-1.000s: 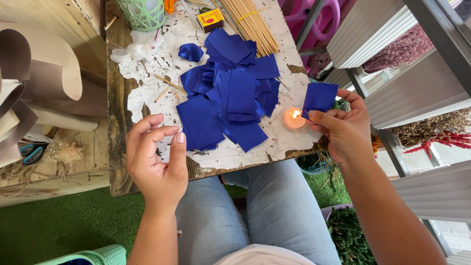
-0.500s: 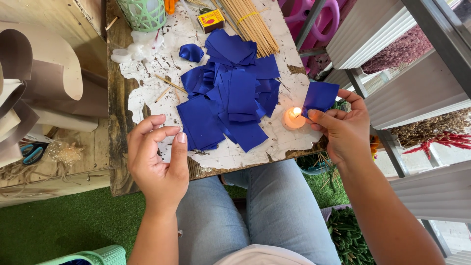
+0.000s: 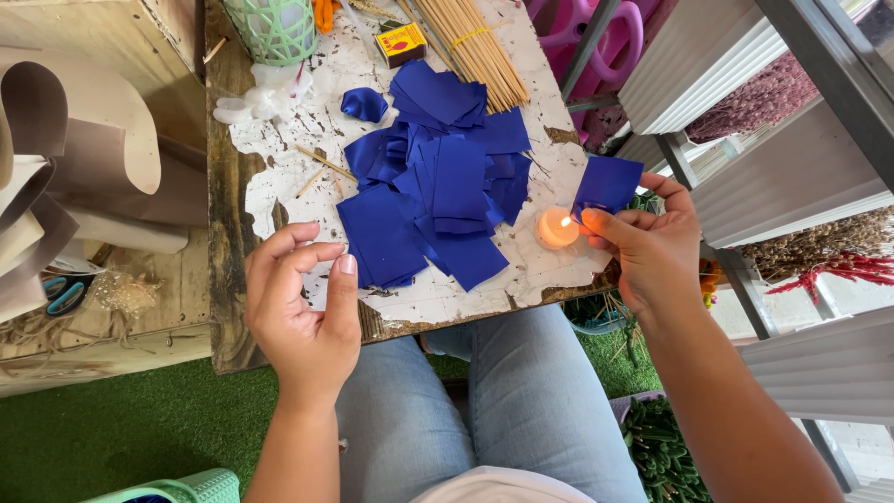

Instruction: Singeing the edges of small blue fabric pieces using a candle flame to prevent fraying and shape them.

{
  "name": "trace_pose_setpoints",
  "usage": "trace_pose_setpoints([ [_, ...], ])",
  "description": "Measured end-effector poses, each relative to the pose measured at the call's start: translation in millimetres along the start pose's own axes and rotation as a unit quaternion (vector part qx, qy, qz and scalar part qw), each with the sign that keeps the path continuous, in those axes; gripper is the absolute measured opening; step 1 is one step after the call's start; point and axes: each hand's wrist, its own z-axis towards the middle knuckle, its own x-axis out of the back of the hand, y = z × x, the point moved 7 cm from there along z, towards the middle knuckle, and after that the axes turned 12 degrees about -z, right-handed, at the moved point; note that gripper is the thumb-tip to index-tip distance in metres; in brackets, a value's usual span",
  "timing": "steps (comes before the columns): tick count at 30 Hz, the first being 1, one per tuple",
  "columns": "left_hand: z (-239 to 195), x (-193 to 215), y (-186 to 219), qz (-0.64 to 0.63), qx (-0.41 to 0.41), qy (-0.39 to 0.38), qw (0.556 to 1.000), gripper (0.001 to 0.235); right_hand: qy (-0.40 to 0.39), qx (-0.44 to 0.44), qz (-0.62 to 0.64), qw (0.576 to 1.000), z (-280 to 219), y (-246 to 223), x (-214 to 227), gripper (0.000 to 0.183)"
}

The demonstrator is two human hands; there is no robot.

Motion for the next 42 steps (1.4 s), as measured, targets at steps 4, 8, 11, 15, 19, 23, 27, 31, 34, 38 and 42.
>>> trace_pose_setpoints([
  [4, 0.3, -0.5, 0.4, 0.002, -0.003, 0.000, 1.000, 0.005, -0.002, 0.002, 0.003, 1.000, -1.1, -1.4, -1.2, 0.067],
  [8, 1.1, -0.3, 0.4, 0.000, -0.002, 0.000, 1.000, 0.005, -0.006, 0.007, 0.005, 1.000, 3.1, 5.8, 1.8, 0.068],
  [11, 0.9, 0.0, -0.8, 0.001, -0.001, -0.001, 1.000, 0.004, -0.018, 0.007, 0.001, 1.000, 4.0, 7.2, 2.8, 0.068],
  [15, 1.4, 0.2, -2.0, 0.005, -0.004, -0.003, 1.000, 0.005, -0.039, 0.008, 0.016, 0.999, 0.9, 0.6, -0.5, 0.070],
  [19, 1.8, 0.3, -1.3, 0.010, -0.015, -0.001, 1.000, 0.004, -0.043, 0.018, 0.043, 0.998, -1.8, 3.4, 3.8, 0.070],
  [23, -1.1, 0.5, 9.1, 0.010, -0.057, 0.012, 0.998, 0.006, -0.024, 0.060, 0.079, 0.995, -40.5, -18.0, 8.9, 0.070],
  [27, -26.9, -19.6, 33.0, 0.064, -0.185, -0.003, 0.981, 0.009, -0.031, 0.118, 0.106, 0.987, -94.3, -28.8, 20.1, 0.081],
  [31, -55.7, -59.7, 107.0, 0.017, -0.095, -0.126, 0.987, 0.023, -0.027, 0.096, 0.124, 0.987, -144.5, -43.0, 24.4, 0.076],
  [34, -64.9, -84.9, 130.0, -0.079, -0.002, -0.180, 0.981, 0.051, -0.033, 0.116, 0.058, 0.991, -165.5, -53.2, 23.2, 0.073],
  [38, -70.9, -94.9, 133.4, -0.131, 0.044, -0.184, 0.973, 0.030, -0.036, 0.119, 0.014, 0.992, -178.6, -53.5, 24.3, 0.072],
  [42, -74.3, -95.2, 127.9, -0.167, 0.083, -0.191, 0.964, 0.031, -0.080, 0.122, 0.036, 0.989, -180.3, -46.2, 20.1, 0.074],
])
